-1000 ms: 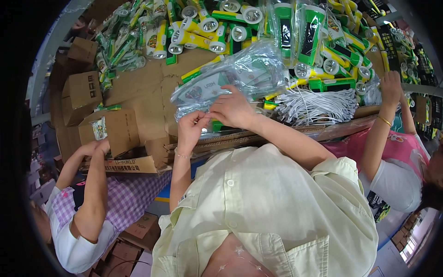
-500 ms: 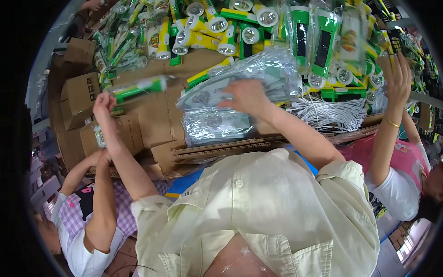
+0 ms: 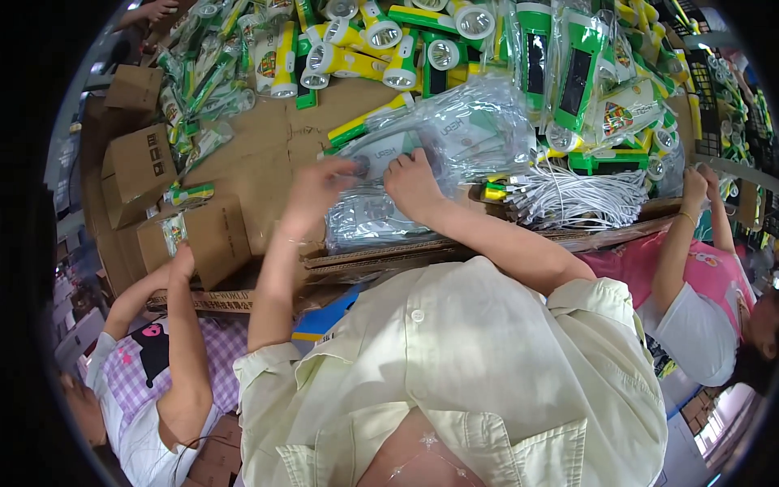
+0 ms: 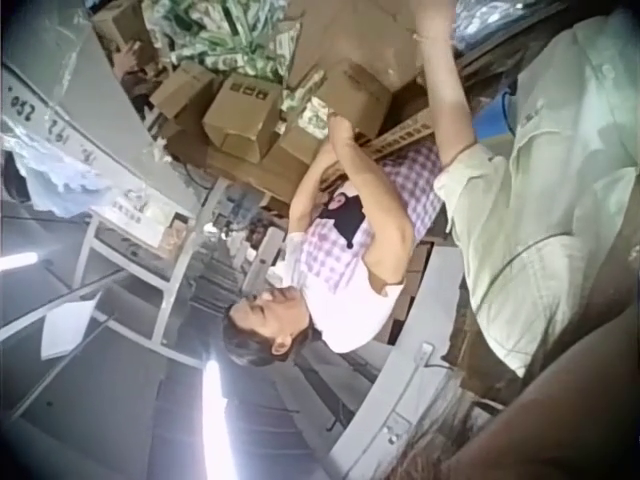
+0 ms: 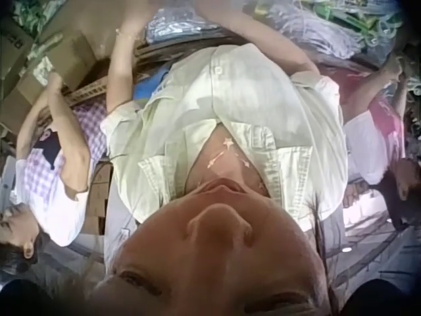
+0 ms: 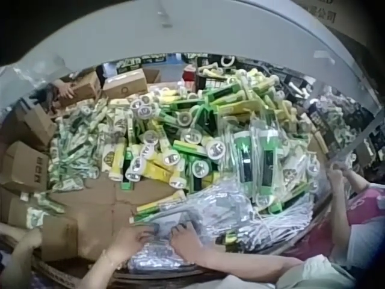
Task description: Packing individual flashlights and their lanyards into plastic bags at a packaging station.
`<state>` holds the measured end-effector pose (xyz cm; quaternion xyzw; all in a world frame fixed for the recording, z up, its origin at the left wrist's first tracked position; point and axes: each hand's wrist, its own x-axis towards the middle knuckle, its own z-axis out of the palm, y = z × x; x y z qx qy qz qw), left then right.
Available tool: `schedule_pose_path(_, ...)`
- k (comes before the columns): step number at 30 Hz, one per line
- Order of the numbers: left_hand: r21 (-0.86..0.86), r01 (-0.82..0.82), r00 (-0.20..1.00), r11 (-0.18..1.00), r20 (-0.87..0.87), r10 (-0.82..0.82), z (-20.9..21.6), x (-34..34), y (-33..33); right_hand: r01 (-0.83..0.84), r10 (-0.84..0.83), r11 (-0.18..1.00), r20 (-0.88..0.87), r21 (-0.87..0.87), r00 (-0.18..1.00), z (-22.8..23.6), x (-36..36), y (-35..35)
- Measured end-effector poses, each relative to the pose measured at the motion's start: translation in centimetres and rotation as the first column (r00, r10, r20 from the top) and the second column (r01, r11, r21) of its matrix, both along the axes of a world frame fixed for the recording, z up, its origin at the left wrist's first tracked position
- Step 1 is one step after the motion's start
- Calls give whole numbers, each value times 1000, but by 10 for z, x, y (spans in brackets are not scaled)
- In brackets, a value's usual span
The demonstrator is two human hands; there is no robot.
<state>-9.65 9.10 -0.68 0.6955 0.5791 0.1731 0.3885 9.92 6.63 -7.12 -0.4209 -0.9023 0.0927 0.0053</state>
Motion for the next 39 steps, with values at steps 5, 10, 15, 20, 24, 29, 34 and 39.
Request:
schedule_pose_path(5,169,267,950,949,-210,-230,-51,27,-30,6,0,996,-65,94,998,-5,7,-4)
schedule_pose_path(10,-208,147,986,967,-45,-159,-32,43,-35,-14,92,989,-550,144,830,19,29,-7)
schedule_pose_path(15,-27,38,995,999,97,-35,5,61,-32,11,95,987,-647,158,757,60,52,12)
schedule_pose_path(20,178,-17,996,984,92,0,21,68,-59,-95,165,985,-607,146,777,74,73,5)
schedule_pose_path(24,44,-16,984,999,178,8,24,72,-71,-134,98,991,-650,-6,754,86,81,-14)
schedule_pose_path(29,69,-33,997,997,65,28,30,56,-84,-174,160,984,-541,26,826,89,96,-23)
schedule_pose_path(34,33,22,973,999,-230,-14,47,37,-89,-243,220,970,-368,-17,903,93,108,-24)
schedule_pose_path(39,410,14,989,912,-142,49,42,67,-84,-297,311,950,-292,92,905,115,80,-18)
